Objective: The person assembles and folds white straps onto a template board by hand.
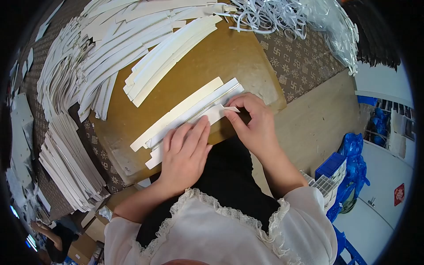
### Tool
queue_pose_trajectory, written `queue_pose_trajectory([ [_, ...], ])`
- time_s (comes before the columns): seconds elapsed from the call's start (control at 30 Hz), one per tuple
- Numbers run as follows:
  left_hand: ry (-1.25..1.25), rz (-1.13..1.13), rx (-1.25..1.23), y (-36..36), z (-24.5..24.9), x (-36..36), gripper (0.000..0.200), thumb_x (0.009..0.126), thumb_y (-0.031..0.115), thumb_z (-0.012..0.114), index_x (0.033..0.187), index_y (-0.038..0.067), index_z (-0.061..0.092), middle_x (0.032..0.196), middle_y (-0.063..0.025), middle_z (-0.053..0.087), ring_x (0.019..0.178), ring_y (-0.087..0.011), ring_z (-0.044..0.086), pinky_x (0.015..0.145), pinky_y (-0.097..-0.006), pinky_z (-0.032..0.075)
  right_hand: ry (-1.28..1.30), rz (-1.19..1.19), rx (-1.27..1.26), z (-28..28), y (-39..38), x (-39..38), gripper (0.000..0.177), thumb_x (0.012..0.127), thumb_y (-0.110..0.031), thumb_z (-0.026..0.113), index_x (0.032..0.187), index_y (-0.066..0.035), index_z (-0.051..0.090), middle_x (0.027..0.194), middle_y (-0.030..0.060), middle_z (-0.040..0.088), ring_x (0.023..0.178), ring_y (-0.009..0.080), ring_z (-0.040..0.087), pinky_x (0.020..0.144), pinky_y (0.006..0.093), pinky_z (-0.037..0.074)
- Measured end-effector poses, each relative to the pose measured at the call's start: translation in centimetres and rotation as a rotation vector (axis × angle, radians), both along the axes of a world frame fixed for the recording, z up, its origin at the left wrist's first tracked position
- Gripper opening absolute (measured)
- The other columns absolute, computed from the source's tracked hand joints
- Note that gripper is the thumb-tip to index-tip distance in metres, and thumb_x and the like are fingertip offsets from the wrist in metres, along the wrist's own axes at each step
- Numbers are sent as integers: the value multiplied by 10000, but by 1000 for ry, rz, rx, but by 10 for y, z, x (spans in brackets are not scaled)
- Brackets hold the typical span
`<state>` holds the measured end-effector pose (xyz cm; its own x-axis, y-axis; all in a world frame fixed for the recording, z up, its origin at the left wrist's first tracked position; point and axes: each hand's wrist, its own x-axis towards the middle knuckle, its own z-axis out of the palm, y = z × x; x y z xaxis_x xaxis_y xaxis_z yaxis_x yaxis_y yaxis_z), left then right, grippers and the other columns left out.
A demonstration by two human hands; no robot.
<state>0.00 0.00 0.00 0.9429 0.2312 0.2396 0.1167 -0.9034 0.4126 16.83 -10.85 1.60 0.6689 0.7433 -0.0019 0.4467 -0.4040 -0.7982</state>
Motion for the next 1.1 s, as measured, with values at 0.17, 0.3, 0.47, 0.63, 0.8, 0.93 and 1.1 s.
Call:
queue_pose_trajectory([
  [0.17, -2, 19, 95, -5, -2, 12, 437, 828, 186, 640, 1223, 5, 592, 1355, -72, 505, 1143, -233, 469, 946, -404, 370, -34, 15, 14, 1, -1, 2, 98, 804, -22, 703, 866, -5, 628, 961, 81, 641, 867, 162, 593, 743, 259, 468],
  [0.3, -2, 20, 113, -5, -3, 12, 420, 836, 175, 629, 1217, 4, 595, 1341, -71, 517, 1131, -232, 481, 929, -397, 383, -34, 10, 80, -2, -3, 4, 91, 807, -22, 700, 836, -5, 615, 967, 69, 625, 852, 130, 578, 716, 242, 462],
  [0.47, 2, 25, 94, -6, -2, 12, 404, 843, 161, 617, 1216, 5, 595, 1333, -67, 525, 1126, -229, 490, 922, -393, 386, 37, -75, 76, 0, -1, 4, 103, 807, -22, 689, 792, -8, 588, 969, 51, 603, 824, 96, 554, 687, 227, 451],
  [0.63, 16, 24, 89, -6, 0, 11, 394, 851, 132, 596, 1223, 4, 591, 1330, -60, 528, 1124, -228, 492, 926, -391, 379, 73, -88, 28, 8, 3, 3, 121, 784, -5, 685, 764, -6, 565, 962, 52, 599, 786, 96, 547, 652, 228, 449],
  [0.8, 4, 34, 78, -7, 0, 12, 394, 851, 120, 586, 1227, 3, 589, 1334, -60, 527, 1125, -229, 486, 929, -395, 374, 33, -87, 8, 8, 6, 3, 127, 766, 8, 687, 751, -3, 561, 952, 61, 602, 763, 112, 555, 631, 233, 451],
  [0.93, 15, 31, 73, -7, 2, 14, 396, 847, 124, 584, 1223, -1, 589, 1346, -65, 516, 1125, -231, 477, 927, -398, 373, -25, -94, 8, 7, 8, 2, 135, 755, 12, 691, 735, 2, 559, 939, 68, 604, 762, 129, 567, 630, 241, 459],
  [1.1, -36, -5, 133, -8, -5, 27, 435, 825, 122, 493, 1216, -50, 580, 1365, -136, 484, 1105, -270, 469, 924, -407, 397, -35, -65, -5, 9, 6, 4, 120, 753, 10, 700, 746, 3, 580, 932, 72, 604, 779, 140, 578, 657, 248, 470],
])
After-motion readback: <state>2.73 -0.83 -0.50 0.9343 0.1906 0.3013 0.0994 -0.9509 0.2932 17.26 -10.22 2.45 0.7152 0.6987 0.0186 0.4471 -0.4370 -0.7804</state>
